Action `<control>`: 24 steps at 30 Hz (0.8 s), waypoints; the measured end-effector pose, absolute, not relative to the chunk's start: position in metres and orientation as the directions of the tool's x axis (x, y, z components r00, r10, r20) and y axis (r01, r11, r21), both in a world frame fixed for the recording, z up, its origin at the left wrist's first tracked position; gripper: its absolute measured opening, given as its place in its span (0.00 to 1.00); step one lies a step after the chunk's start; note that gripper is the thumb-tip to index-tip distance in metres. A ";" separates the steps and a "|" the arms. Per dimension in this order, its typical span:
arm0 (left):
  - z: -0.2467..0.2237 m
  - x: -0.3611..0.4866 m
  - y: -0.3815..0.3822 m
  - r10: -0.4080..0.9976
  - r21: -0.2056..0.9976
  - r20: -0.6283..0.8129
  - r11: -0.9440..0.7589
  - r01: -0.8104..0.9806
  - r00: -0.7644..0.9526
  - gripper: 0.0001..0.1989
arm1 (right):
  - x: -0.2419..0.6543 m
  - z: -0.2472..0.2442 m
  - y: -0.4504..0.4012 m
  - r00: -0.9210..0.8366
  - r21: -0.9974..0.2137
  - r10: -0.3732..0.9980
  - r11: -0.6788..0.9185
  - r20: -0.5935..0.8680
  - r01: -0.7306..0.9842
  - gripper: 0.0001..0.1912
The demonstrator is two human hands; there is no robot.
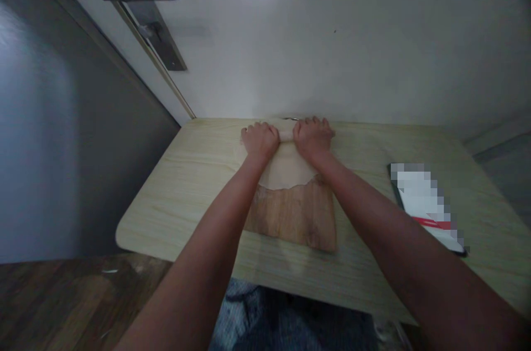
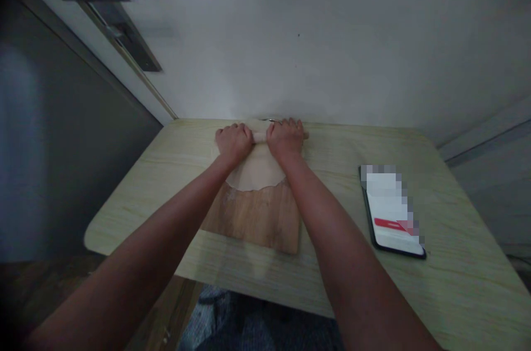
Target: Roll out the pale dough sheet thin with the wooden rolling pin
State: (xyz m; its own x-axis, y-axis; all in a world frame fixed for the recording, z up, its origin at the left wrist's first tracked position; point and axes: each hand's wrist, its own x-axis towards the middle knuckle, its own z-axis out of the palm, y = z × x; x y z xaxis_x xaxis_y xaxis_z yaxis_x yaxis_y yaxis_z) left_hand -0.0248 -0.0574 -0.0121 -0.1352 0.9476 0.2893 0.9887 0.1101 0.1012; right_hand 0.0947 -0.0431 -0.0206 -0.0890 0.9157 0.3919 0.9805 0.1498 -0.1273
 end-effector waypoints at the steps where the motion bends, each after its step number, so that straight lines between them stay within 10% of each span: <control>1: -0.013 -0.025 -0.063 0.943 0.097 0.311 0.094 0.991 -0.120 0.22 | 0.096 -0.022 -0.047 -0.088 -0.130 0.911 0.152 0.403 0.980 0.23; 24: -0.020 -0.023 -0.067 0.919 0.100 0.373 0.094 0.990 -0.125 0.22 | 0.099 -0.021 -0.057 -0.100 -0.138 0.909 0.169 0.406 0.976 0.22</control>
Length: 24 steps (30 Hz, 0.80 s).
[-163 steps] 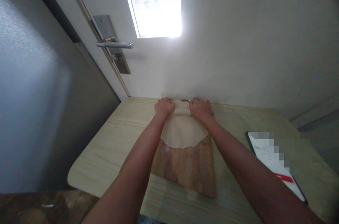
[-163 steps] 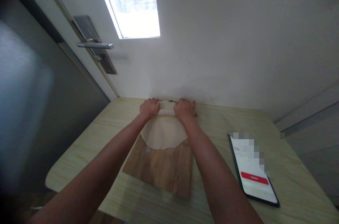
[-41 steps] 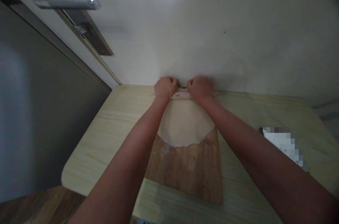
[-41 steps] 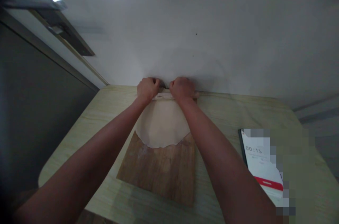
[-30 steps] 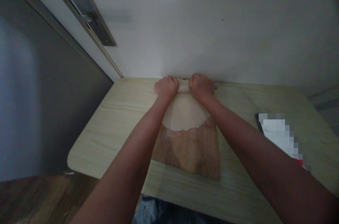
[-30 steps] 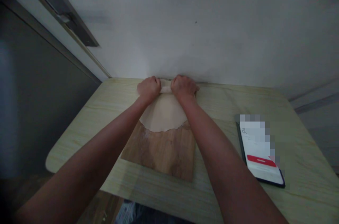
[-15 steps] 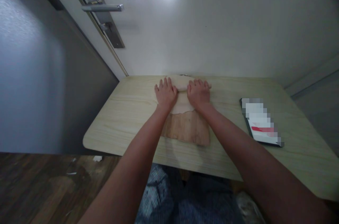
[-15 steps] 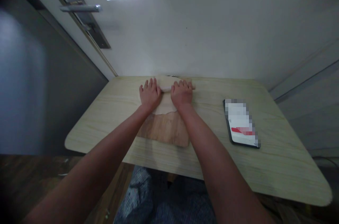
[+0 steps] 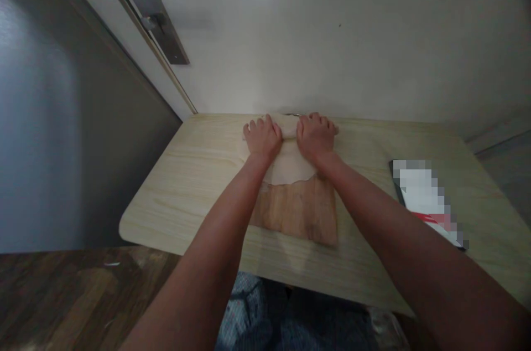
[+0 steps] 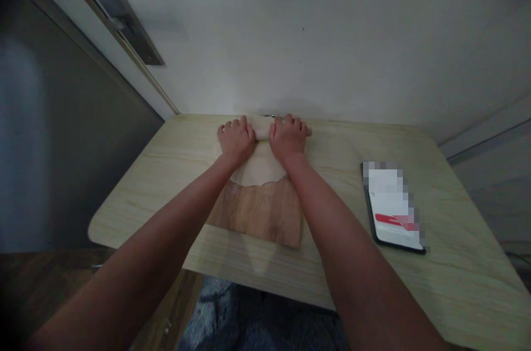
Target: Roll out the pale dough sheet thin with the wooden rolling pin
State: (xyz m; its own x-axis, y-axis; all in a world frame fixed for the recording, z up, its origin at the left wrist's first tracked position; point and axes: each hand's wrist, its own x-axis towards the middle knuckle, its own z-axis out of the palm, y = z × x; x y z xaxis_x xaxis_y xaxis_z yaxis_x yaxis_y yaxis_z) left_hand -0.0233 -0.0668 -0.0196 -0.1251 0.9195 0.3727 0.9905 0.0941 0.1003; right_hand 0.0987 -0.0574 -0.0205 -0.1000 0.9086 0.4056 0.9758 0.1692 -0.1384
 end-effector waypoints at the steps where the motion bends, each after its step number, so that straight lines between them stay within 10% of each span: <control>1: -0.020 -0.023 -0.061 0.922 0.105 0.364 0.101 0.989 -0.132 0.21 | 0.098 -0.020 -0.051 -0.097 -0.138 0.912 0.164 0.399 0.977 0.22; 24: -0.011 -0.025 0.003 0.959 0.144 0.240 0.121 0.982 -0.153 0.24 | 0.082 -0.021 0.001 -0.084 -0.126 0.906 0.149 0.415 0.981 0.25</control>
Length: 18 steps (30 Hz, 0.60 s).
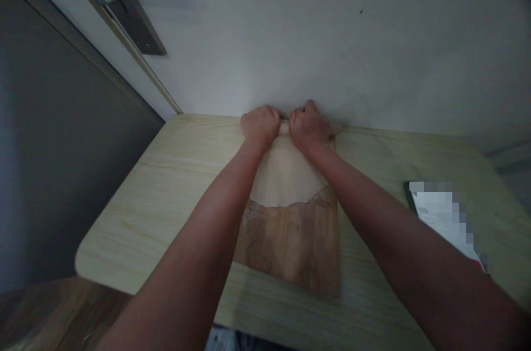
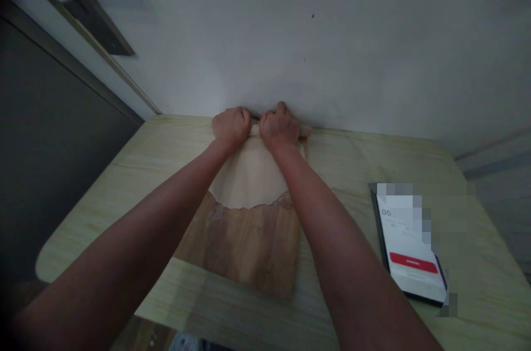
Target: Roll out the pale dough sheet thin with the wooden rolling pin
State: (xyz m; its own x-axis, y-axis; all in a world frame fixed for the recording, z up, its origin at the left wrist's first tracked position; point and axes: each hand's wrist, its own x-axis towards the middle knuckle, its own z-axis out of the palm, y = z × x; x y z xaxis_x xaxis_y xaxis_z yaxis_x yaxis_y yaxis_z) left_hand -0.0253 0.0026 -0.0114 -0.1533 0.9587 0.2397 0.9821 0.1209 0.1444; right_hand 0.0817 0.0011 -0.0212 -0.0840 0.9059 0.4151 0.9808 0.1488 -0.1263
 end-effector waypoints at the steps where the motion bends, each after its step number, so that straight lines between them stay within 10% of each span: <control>1: -0.013 -0.025 -0.001 0.957 0.139 0.243 0.124 0.982 -0.155 0.24 | 0.082 -0.022 -0.001 -0.085 -0.137 0.910 0.153 0.406 0.979 0.25; 18: -0.017 -0.030 -0.086 0.918 0.044 0.391 -0.093 0.995 0.068 0.22 | 0.098 -0.015 -0.076 -0.297 0.002 0.883 0.318 0.364 0.948 0.21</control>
State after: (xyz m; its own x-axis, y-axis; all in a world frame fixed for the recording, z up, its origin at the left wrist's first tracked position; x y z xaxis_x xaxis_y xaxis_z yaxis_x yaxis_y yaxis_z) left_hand -0.0299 -0.0856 -0.0168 0.0683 0.9177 0.3913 0.9947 -0.0930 0.0445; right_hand 0.0984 -0.0759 -0.0150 -0.2966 0.8828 0.3641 0.9482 0.3177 0.0021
